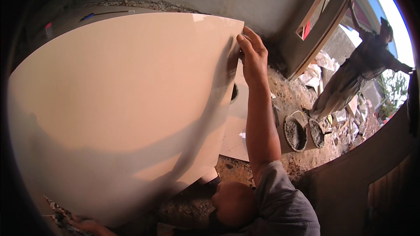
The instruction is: The person spreads cement on the floor with a trowel, then places a large white tile onto the prepared area and taps it into place with a rubber mallet. The person repeats this process for a second tile.
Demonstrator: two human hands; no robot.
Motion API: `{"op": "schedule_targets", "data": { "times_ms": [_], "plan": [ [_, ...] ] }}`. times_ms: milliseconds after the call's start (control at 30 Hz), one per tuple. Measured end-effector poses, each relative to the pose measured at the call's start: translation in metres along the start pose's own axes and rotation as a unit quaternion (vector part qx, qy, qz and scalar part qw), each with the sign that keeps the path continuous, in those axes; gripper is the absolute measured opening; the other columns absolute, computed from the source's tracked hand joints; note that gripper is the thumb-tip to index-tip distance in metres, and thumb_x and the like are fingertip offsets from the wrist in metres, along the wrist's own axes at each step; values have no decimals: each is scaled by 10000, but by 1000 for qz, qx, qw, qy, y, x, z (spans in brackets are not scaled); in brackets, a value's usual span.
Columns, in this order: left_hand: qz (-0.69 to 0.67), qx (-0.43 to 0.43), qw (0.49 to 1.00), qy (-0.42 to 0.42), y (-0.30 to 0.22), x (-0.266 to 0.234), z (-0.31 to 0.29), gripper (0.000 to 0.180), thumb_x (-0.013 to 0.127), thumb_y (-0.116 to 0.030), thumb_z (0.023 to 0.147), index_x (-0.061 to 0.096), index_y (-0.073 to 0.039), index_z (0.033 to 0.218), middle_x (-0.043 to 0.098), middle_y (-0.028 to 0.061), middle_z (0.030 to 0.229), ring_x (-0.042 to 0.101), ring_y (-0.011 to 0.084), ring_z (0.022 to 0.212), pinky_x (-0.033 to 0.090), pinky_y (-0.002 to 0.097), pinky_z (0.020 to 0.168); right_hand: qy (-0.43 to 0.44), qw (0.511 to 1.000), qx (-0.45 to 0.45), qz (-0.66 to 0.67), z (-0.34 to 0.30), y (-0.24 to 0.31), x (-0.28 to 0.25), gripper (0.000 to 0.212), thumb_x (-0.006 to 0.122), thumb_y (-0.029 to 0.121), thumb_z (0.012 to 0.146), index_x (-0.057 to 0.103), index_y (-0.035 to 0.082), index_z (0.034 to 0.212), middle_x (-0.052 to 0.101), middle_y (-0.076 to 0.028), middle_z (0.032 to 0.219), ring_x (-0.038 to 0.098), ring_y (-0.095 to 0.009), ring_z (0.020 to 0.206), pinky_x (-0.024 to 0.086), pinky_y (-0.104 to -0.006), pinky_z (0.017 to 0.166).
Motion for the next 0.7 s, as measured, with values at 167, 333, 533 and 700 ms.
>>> {"op": "schedule_targets", "data": {
  "times_ms": [167,333,533,700],
  "plan": [
    [26,48,999,-4,-3,-2,2,752,359,-643,890,543,53,1110,559,166,1121,509,254,1050,402,374,911,-37,994,64,-82,-38,-40,-27,456,589,268,910,538,-52,1230,631,-134,1050,590,-168,934,463,-279,787],
    [8,4,1000,21,4,5,-6,771,360,-655,885,541,63,1099,559,168,1093,522,247,1013,421,365,872,33,991,92,-95,-110,-86,-38,356,564,279,938,589,-39,1097,616,-92,946,589,-131,827,482,-276,740],
    [8,-17,1000,24,1,16,-18,795,368,-665,877,533,73,1122,563,182,1064,524,243,998,421,358,853,31,990,115,-73,-149,-99,-38,346,558,284,944,602,-31,1080,612,-36,879,575,-110,783,473,-261,686],
    [2,-39,998,51,-1,30,-21,793,375,-665,874,536,72,1122,576,172,1025,536,239,967,441,360,840,0,988,105,-109,-149,-113,-64,334,530,301,957,598,-14,1045,580,-21,818,550,-101,776,461,-263,671]
  ]
}}
Point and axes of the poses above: each hand's wrist, its own z-axis towards the middle knuckle, its own x-axis out of the palm, y = z × x, the point moved 9 cm from there along z, towards the middle knuckle
